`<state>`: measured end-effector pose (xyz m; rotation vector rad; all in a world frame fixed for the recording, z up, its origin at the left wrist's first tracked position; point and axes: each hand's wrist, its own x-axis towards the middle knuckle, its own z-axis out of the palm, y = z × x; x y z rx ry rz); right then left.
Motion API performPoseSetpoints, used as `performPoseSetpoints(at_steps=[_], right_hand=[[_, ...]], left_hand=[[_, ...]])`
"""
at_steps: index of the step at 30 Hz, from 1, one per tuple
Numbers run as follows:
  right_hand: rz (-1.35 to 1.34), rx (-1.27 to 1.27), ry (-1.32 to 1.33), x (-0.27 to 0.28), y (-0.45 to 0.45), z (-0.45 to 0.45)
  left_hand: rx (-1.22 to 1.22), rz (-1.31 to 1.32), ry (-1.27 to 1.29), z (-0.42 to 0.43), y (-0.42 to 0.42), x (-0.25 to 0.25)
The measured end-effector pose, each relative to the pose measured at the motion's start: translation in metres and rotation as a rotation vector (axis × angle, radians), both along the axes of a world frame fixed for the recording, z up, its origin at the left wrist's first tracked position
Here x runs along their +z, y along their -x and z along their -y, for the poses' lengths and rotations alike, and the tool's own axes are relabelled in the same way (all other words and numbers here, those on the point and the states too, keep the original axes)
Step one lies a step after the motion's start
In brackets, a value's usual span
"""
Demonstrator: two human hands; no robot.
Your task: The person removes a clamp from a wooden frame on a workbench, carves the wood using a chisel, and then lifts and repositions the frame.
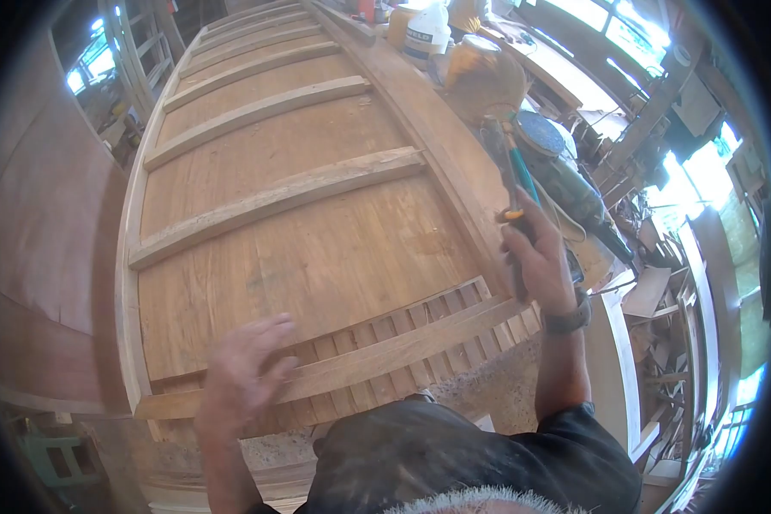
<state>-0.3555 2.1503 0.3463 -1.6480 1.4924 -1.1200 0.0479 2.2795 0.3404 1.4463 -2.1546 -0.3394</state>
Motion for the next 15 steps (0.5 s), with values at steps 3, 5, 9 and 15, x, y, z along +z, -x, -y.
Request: performPoseSetpoints(at_steps=[3, 5, 9, 15], right_hand=[[-0.358, -0.116, 0.137, -0.02, 0.04, 0.024], [-0.446, -0.125, 0.167, -0.024, 0.059, 0.034], [-0.694, -0.127, 0.056, -0.029, 0.079, 0.048], [-0.674, -0.038, 0.08, -0.05, 0.091, 0.063]], left_hand=[[0.223, -0.03, -0.122, -0.029, -0.023, -0.007], [0.346, -0.072, -0.197, -0.038, -0.03, -0.012], [0.499, -0.158, -0.219, -0.034, -0.026, -0.017], [0.541, -0.227, -0.254, -0.029, -0.026, -0.024]])
